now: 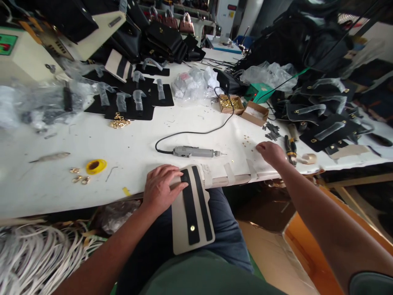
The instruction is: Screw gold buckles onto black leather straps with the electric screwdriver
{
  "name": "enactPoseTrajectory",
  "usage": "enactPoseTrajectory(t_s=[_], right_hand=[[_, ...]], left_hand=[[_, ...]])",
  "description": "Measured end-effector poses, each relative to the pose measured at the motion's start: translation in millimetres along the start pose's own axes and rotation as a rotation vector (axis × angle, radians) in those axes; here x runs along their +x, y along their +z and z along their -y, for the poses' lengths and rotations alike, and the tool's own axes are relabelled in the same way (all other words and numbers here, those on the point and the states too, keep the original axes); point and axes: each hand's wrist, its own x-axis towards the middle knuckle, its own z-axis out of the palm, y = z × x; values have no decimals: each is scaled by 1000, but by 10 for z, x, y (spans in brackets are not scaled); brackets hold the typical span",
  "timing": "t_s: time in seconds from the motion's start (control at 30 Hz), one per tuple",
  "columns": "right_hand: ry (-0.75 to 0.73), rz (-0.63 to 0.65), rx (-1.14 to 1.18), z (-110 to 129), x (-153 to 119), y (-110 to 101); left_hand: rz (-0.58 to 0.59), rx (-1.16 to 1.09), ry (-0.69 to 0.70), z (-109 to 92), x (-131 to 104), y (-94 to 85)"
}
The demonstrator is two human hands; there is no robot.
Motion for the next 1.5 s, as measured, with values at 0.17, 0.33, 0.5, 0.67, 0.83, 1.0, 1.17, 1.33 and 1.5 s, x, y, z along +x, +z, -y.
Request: enactPoseTrajectory(t_s=[0.17, 0.33, 0.5, 0.67, 0.83, 1.0, 1.17, 1.33, 1.5], right_hand=[[-40, -79, -4, 141, -183, 14], [-260, -50, 311, 637, -684, 125], [-325, -38, 410, 900, -991, 306], [-277, 3, 380, 898, -897, 288], [-289, 88, 337, 884, -961, 151], [-196, 180, 419, 756, -1253, 2], [-156, 213, 498, 752, -1446, -11], [-215, 45, 487, 878, -1452, 43], [-46, 38, 516, 870, -1452, 79]], left_hand=[[-11, -8, 2, -9, -4, -5], [-19, -19, 15, -2, -13, 5], [-19, -18, 14, -12, -18, -1], [-8, -24, 3, -24, -17, -7], [-18, -35, -1, -41, -21, -16], [-19, -46, -3, -47, -23, -21], [-10, -51, -12, -53, -23, -17], [0, -49, -17, -72, -30, -26], [-2, -55, -14, -65, -47, -24]])
